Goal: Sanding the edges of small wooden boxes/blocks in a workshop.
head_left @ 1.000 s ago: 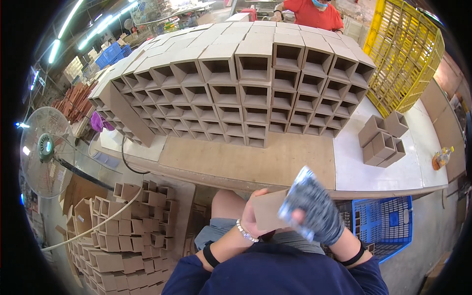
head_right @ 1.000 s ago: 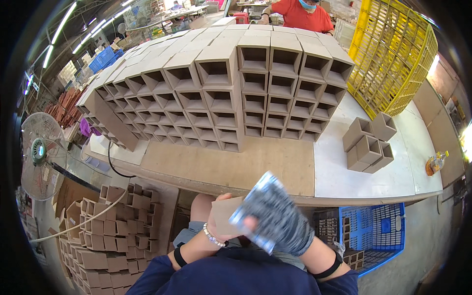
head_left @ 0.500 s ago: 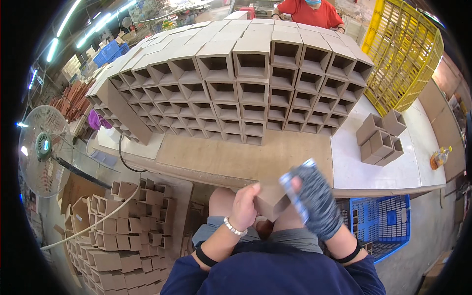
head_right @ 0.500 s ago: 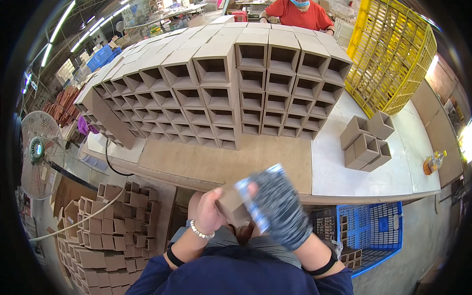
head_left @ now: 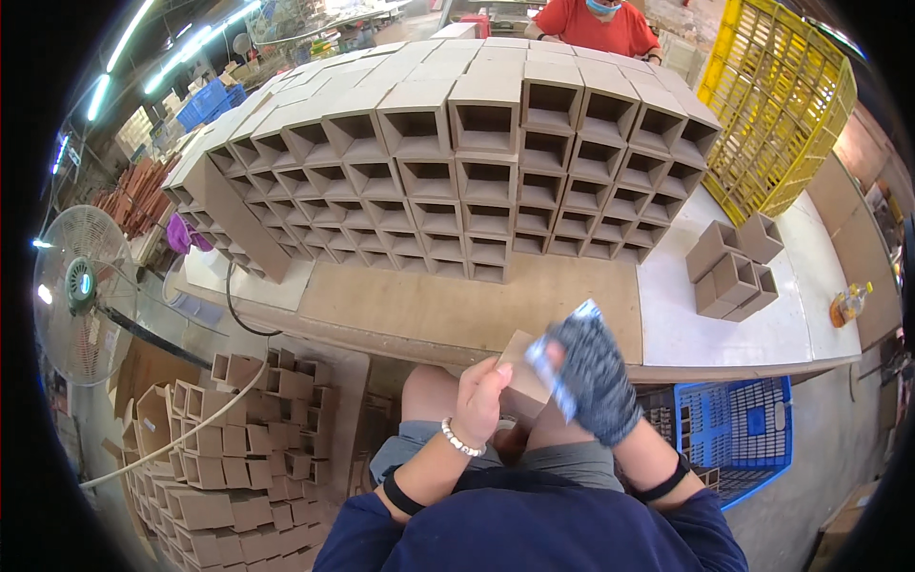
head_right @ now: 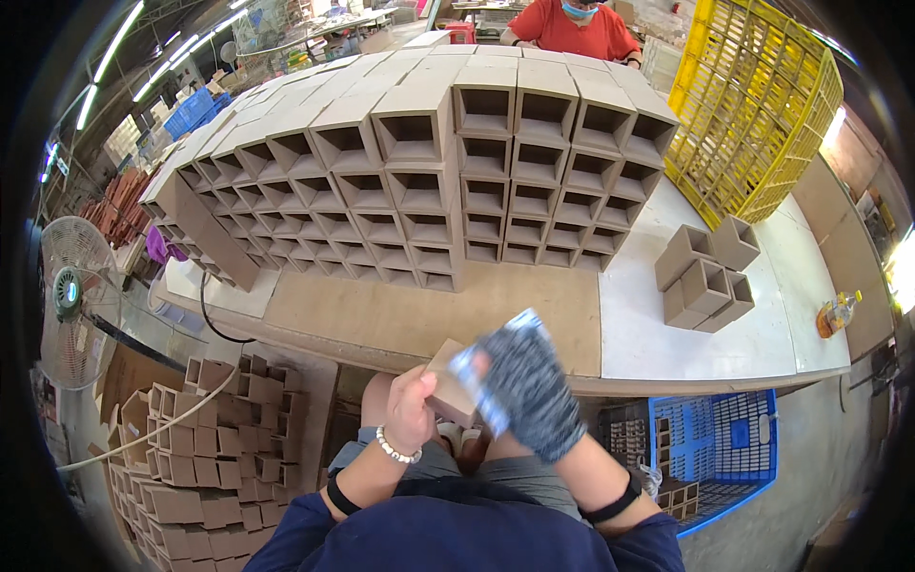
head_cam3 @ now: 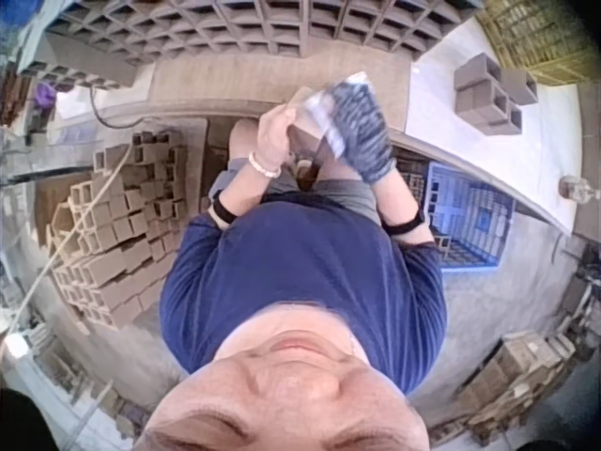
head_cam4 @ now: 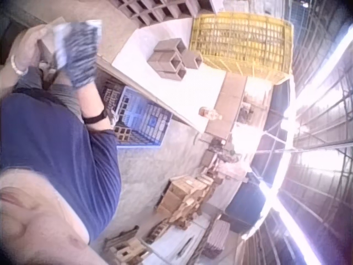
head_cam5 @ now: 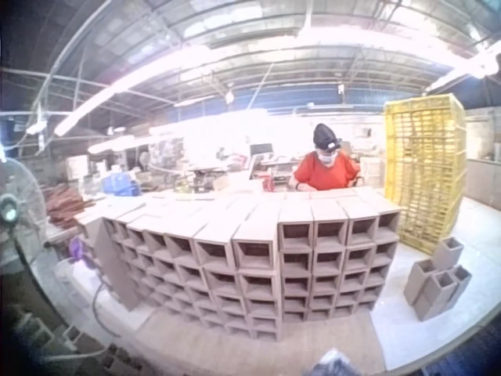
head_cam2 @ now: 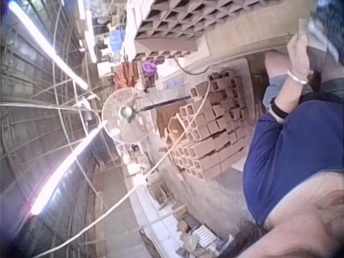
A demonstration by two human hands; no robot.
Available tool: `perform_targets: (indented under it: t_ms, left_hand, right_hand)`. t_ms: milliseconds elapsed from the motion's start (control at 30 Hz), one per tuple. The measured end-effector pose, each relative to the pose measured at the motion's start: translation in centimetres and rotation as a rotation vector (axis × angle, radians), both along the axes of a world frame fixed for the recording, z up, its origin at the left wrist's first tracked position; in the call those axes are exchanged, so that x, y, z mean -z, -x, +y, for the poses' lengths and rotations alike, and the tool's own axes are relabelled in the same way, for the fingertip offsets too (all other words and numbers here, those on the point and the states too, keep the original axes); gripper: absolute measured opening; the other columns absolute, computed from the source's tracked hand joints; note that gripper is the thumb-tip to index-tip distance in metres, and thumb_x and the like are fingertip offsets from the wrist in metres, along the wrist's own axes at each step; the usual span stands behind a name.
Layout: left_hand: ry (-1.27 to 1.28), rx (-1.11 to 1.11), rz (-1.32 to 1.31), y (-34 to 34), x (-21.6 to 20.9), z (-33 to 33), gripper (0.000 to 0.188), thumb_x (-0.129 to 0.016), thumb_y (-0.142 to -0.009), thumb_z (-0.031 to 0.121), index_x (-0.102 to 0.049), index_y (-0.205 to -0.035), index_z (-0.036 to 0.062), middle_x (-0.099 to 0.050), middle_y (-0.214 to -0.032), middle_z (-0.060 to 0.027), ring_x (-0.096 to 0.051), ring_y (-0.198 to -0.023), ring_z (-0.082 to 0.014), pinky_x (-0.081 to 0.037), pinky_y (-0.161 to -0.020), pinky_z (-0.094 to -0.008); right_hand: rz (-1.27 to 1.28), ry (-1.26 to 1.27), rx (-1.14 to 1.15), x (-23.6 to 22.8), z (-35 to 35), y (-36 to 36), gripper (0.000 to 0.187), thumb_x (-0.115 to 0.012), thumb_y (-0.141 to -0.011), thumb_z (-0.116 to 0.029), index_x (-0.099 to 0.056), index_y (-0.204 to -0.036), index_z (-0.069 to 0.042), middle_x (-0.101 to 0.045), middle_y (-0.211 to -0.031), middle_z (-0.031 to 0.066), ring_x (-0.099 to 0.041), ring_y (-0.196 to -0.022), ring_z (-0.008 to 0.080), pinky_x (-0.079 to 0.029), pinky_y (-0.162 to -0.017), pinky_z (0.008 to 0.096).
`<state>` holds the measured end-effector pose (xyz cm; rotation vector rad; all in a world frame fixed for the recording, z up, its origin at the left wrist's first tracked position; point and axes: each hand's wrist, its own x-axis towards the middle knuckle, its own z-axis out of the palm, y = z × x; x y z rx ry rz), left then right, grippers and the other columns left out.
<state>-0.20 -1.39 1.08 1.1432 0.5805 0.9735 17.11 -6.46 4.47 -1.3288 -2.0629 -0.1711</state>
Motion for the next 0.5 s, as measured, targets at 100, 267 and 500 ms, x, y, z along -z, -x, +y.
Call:
perform_targets:
  t_ms: [100, 267, 500]
  left_hand:
    - [0.051, 0.05, -0.018, -0.6, -1.0, 0.6, 0.017, -0.05, -0.08, 0.014, -0.054, -0.072, -0.0007, -0.047, -0.062, 0.0019, -0.039, -0.058, -0.0079, -0.033, -0.054, -0.0212]
    - [-0.914, -0.017, 0.492, -1.9, -1.3, 4.3, 0.023, -0.065, -0.065, 0.014, -0.044, -0.057, 0.0064, -0.045, -0.055, -0.0067, -0.048, -0.057, -0.022, -0.041, -0.06, -0.0314]
    - [-1.265, 0.09, 0.795, -3.6, 0.6, 7.1, 0.018, -0.069, -0.062, 0.015, -0.055, -0.071, 0.0091, -0.054, -0.092, -0.0067, -0.044, -0.102, -0.0246, -0.026, -0.099, -0.0488]
  right_hand:
    - [-0.156, 0.084, 0.413, 4.2, 1.0, -5.2, 0.05, -0.047, -0.07, 0.005, -0.047, -0.119, -0.003, -0.052, -0.115, 0.017, -0.05, -0.106, 0.0317, -0.038, -0.093, 0.0403]
    - [0.119, 0.02, 0.457, 4.4, -0.7, -6.8, 0.047, -0.044, -0.074, 0.005, -0.047, -0.119, -0.002, -0.053, -0.114, 0.017, -0.051, -0.105, 0.0311, -0.037, -0.094, 0.0393]
    - [0.179, 0.075, 0.438, 5.0, -2.3, -6.3, 0.053, -0.044, -0.068, 0.01, -0.046, -0.12, 0.0, -0.052, -0.114, 0.019, -0.05, -0.105, 0.0334, -0.038, -0.093, 0.0389]
